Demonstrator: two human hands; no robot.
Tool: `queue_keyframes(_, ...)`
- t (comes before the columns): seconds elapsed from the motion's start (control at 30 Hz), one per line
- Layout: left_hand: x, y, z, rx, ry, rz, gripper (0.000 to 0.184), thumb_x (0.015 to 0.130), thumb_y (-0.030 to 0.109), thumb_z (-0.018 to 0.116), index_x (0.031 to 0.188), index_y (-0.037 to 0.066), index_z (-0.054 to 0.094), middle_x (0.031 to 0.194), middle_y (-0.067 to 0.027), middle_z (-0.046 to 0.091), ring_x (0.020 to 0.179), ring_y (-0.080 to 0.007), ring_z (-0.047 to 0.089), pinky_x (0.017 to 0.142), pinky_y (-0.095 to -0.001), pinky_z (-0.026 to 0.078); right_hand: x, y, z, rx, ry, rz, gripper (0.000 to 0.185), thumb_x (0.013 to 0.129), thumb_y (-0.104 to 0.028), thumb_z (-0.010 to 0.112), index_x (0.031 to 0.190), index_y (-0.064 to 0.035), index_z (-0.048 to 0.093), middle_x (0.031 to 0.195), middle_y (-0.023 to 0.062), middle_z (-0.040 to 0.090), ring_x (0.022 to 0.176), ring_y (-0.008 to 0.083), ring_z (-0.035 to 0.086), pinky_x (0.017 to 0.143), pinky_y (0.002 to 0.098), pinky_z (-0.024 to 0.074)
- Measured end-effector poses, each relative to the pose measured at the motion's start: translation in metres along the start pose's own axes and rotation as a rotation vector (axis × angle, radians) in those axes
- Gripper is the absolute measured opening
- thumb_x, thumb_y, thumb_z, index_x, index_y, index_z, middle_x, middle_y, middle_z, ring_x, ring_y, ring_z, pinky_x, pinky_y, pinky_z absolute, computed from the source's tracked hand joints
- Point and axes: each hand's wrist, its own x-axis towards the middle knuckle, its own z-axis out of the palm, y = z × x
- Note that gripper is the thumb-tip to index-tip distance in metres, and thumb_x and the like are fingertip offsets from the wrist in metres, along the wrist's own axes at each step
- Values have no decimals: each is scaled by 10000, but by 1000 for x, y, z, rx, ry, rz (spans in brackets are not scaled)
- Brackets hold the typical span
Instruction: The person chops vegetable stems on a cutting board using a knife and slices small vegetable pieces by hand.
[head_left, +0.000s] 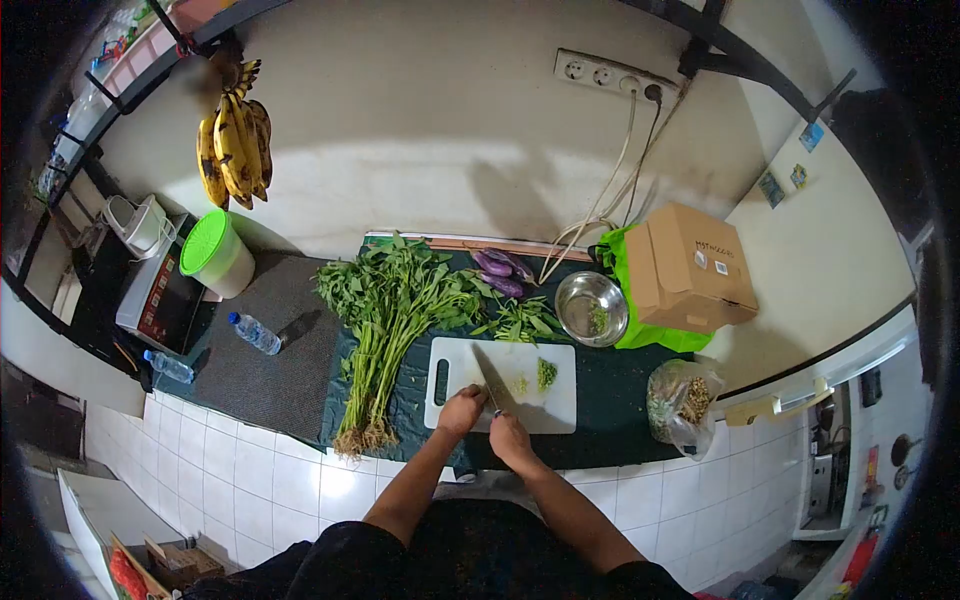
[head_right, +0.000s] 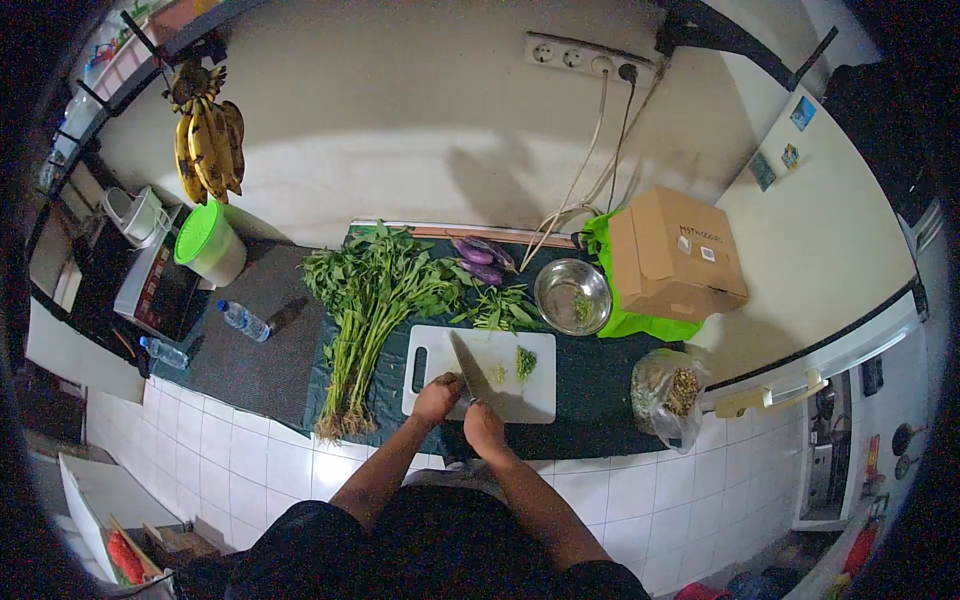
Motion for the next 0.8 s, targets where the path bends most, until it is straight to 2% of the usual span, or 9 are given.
queue_keyframes(0.17, -2, -5, 9, -9, 41, 3, 244, 800, 105, 574, 1035, 86, 633, 1031, -126, 620, 968, -330, 626, 808, -413, 539, -13, 10, 6, -88, -78, -57, 286, 942, -170, 452, 982, 62, 614, 932, 265, 660, 889, 426, 661, 771, 501, 538)
queue_keyframes(0.3, -5, -4, 2, -1, 104, 79, 255, 790, 112, 583, 1034, 98, 654, 1021, -99, 618, 969, -309, 607, 801, -408, 537, -16, -4, -10, -34, -31, -15, 269, 923, -147, 462, 1012, 64, 603, 930, 262, 660, 874, 421, 665, 741, 486, 551)
queue_keyframes(0.37, -5, -3, -5, 35, 50, 96, 263, 785, 114, 588, 1037, 102, 659, 1024, -92, 618, 967, -304, 602, 802, -404, 536, -8, -3, -11, -31, 10, -10, 266, 916, -141, 462, 1019, 63, 599, 936, 260, 661, 870, 421, 666, 736, 483, 553)
queue_keyframes(0.43, -5, -2, -11, 71, 0, 112, 271, 780, 115, 592, 1040, 107, 664, 1027, -85, 618, 965, -299, 598, 803, -399, 534, -1, -3, -11, -21, -15, -19, 313, 952, -244, 484, 960, 43, 607, 959, 284, 651, 925, 443, 641, 816, 498, 518)
queue_keyframes(0.57, -9, -2, -12, 16, 15, 92, 267, 767, 120, 594, 1023, 108, 668, 1022, -74, 621, 965, -297, 596, 807, -394, 533, -1, 16, 14, -46, -2, -73, 319, 949, -253, 490, 956, 43, 608, 930, 278, 657, 901, 440, 647, 803, 495, 523)
queue_keyframes(0.67, -11, 2, -12, 8, 46, 104, 265, 768, 118, 587, 1020, 106, 668, 1029, -70, 625, 977, -295, 595, 813, -393, 531, -9, 29, 35, -105, -64, -46, 302, 945, -241, 491, 970, 36, 607, 916, 270, 661, 884, 431, 655, 784, 496, 531)
queue_keyframes(0.73, -12, 1, -10, 17, 59, 111, 270, 771, 115, 582, 1026, 106, 667, 1037, -71, 626, 988, -295, 596, 819, -393, 530, -20, -4, 3, -51, -39, 173, 284, 943, -228, 482, 989, 24, 606, 914, 260, 665, 885, 415, 662, 773, 492, 539)
queue_keyframes(0.77, -12, 1, -6, 16, 84, 91, 283, 773, 102, 565, 1034, 123, 672, 1029, -72, 617, 980, -285, 600, 812, -391, 534, -17, -2, 4, -50, -38, 175, 284, 943, -228, 482, 989, 24, 606, 914, 260, 665, 885, 415, 662, 773, 492, 539)
queue_keyframes(0.8, -12, 0, -2, 15, 110, 71, 300, 775, 88, 548, 1042, 139, 676, 1020, -73, 608, 971, -275, 605, 805, -389, 539, -12, 0, 4, -57, -5, 75, 293, 930, -185, 478, 1039, 68, 579, 905, 262, 667, 862, 429, 664, 753, 501, 542)
